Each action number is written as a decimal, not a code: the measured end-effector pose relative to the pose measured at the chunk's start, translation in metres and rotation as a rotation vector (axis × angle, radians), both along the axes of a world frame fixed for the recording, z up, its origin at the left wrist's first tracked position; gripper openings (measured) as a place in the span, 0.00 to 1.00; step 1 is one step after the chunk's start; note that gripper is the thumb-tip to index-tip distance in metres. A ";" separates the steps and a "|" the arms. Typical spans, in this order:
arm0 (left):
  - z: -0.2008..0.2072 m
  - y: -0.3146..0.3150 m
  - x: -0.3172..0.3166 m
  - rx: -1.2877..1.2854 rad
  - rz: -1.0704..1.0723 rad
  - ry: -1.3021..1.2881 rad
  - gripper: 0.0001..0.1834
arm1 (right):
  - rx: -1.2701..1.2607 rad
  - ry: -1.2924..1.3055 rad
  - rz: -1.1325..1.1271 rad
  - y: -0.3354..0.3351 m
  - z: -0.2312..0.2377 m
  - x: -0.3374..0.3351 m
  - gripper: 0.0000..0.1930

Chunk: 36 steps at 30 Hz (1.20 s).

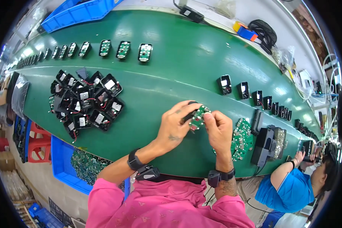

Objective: The person picks up a black casing and a green circuit board by hand, fits the board into the casing, and presses them together. After assembling the unit, the person places it onto the conveyor belt and repeats the process.

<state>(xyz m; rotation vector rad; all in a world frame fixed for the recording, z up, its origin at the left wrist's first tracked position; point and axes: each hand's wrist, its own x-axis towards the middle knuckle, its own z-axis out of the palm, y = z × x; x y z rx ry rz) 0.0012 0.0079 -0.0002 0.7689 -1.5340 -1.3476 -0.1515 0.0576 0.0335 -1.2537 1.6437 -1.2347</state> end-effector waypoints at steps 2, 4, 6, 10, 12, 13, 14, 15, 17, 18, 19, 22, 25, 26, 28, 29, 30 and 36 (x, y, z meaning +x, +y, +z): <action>0.007 0.001 0.002 0.038 0.051 0.004 0.20 | 0.019 -0.068 0.048 0.002 0.001 0.006 0.15; 0.002 -0.001 0.000 -0.048 0.072 -0.039 0.21 | 0.020 -0.103 0.054 0.007 0.004 0.012 0.16; 0.006 -0.001 0.000 -0.055 0.053 -0.054 0.22 | 0.032 -0.055 0.069 0.008 0.007 0.008 0.16; 0.001 -0.004 -0.001 -0.158 0.023 -0.056 0.24 | 0.073 0.134 0.181 0.008 0.015 -0.006 0.16; 0.000 -0.004 -0.002 -0.212 0.021 -0.119 0.25 | 0.054 0.135 0.134 0.006 0.015 -0.006 0.14; -0.001 -0.004 -0.002 -0.215 0.018 -0.119 0.25 | 0.034 0.134 0.088 0.005 0.014 -0.006 0.12; -0.003 -0.005 -0.002 -0.219 0.029 -0.116 0.26 | 0.032 0.134 0.085 0.003 0.012 -0.005 0.12; -0.004 -0.005 -0.003 -0.222 0.039 -0.114 0.27 | 0.025 0.145 0.047 0.002 0.009 -0.005 0.12; 0.004 -0.003 -0.003 -0.090 0.032 -0.074 0.27 | 0.023 0.152 0.002 0.001 0.004 -0.003 0.12; 0.008 -0.002 -0.003 0.043 0.029 -0.032 0.28 | 0.003 0.160 -0.016 0.000 0.002 0.000 0.14; 0.009 -0.003 0.000 0.074 -0.006 -0.076 0.27 | -0.020 0.169 -0.032 -0.002 0.002 0.001 0.15; 0.001 -0.005 0.001 0.137 -0.096 0.014 0.27 | 0.002 0.157 -0.030 -0.004 0.005 -0.001 0.15; 0.002 -0.006 0.000 0.294 -0.186 0.255 0.24 | 0.032 0.182 -0.093 -0.008 0.008 0.001 0.15; 0.004 -0.007 0.001 0.294 -0.188 0.254 0.24 | 0.032 0.182 -0.095 -0.009 0.008 0.002 0.15; 0.006 -0.008 0.002 0.283 -0.144 0.102 0.20 | 0.011 0.230 -0.064 -0.009 0.006 0.005 0.12; 0.005 -0.008 0.002 0.283 -0.145 0.100 0.20 | 0.011 0.228 -0.065 -0.009 0.003 0.005 0.12; 0.004 -0.009 0.001 0.306 -0.116 0.110 0.19 | 0.009 0.263 -0.073 -0.009 -0.002 0.005 0.09; 0.001 -0.007 -0.002 0.392 -0.091 0.153 0.16 | -0.054 0.251 0.051 -0.011 -0.004 0.017 0.20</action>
